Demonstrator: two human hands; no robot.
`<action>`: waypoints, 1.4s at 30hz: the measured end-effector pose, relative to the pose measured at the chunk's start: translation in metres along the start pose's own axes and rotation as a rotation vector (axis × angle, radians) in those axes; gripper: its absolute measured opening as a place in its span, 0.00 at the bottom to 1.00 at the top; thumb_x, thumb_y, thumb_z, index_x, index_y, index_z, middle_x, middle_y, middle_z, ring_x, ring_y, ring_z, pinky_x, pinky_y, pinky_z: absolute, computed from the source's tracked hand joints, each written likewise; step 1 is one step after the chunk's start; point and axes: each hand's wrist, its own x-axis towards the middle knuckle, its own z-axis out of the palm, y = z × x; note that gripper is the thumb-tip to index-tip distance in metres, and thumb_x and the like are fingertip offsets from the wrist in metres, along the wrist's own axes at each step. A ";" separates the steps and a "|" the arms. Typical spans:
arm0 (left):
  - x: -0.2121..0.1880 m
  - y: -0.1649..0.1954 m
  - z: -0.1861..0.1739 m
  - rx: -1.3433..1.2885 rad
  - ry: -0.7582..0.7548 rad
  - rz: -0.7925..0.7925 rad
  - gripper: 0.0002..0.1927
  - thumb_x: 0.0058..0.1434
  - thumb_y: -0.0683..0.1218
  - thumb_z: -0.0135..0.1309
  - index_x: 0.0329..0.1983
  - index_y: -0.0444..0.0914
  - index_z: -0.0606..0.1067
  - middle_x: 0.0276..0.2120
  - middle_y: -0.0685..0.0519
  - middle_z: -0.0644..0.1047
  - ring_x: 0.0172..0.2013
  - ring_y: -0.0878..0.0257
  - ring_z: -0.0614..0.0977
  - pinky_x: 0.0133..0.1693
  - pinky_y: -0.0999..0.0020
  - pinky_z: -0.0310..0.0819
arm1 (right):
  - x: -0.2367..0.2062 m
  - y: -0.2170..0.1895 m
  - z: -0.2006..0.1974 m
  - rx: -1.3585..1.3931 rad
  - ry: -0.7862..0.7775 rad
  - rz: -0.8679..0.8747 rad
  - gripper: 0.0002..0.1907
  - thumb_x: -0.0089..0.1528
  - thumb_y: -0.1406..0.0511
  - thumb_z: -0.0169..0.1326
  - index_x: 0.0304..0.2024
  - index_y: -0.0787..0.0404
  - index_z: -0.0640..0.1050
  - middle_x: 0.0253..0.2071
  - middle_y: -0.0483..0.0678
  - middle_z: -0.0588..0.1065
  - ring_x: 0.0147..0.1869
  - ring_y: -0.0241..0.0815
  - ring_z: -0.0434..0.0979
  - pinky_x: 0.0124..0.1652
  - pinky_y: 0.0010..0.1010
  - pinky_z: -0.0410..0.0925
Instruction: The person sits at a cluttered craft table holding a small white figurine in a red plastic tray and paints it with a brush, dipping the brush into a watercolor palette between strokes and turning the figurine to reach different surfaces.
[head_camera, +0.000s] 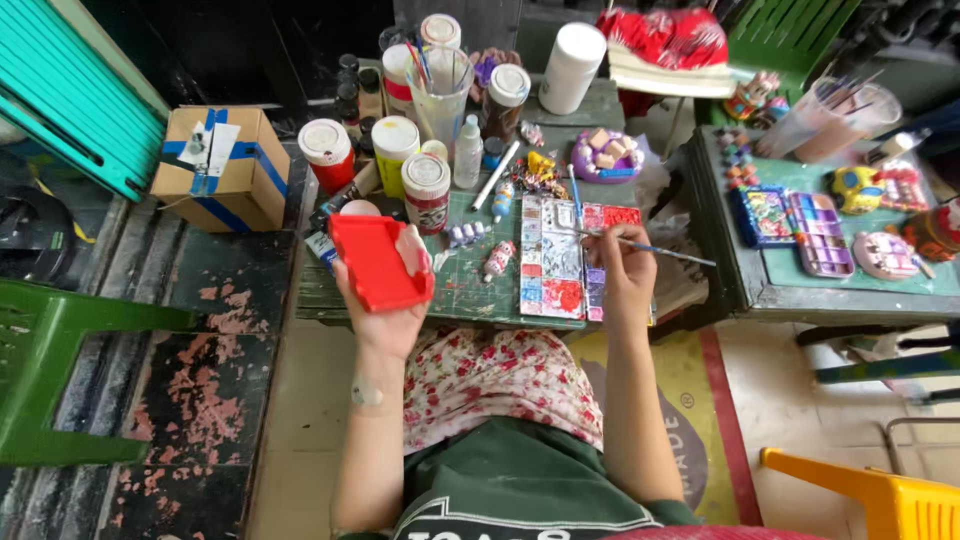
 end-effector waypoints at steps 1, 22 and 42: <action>0.003 0.003 0.006 0.015 0.021 0.001 0.45 0.64 0.76 0.47 0.73 0.43 0.64 0.64 0.53 0.72 0.57 0.56 0.77 0.55 0.58 0.75 | -0.003 -0.005 0.006 0.005 0.020 -0.006 0.03 0.75 0.69 0.51 0.45 0.61 0.72 0.37 0.46 0.75 0.37 0.32 0.72 0.41 0.23 0.65; -0.024 -0.044 0.088 0.545 -0.318 0.256 0.56 0.60 0.73 0.58 0.77 0.34 0.52 0.72 0.43 0.63 0.71 0.51 0.65 0.71 0.51 0.58 | -0.018 -0.048 0.087 0.142 -0.259 -0.014 0.02 0.74 0.69 0.46 0.48 0.60 0.67 0.45 0.53 0.76 0.47 0.41 0.79 0.41 0.32 0.75; -0.036 -0.069 0.081 0.589 -0.260 0.198 0.67 0.46 0.70 0.71 0.77 0.36 0.50 0.70 0.46 0.63 0.70 0.54 0.66 0.70 0.51 0.61 | -0.039 -0.062 0.076 0.077 -0.202 -0.038 0.12 0.66 0.78 0.51 0.45 0.61 0.64 0.48 0.55 0.75 0.57 0.47 0.80 0.46 0.37 0.78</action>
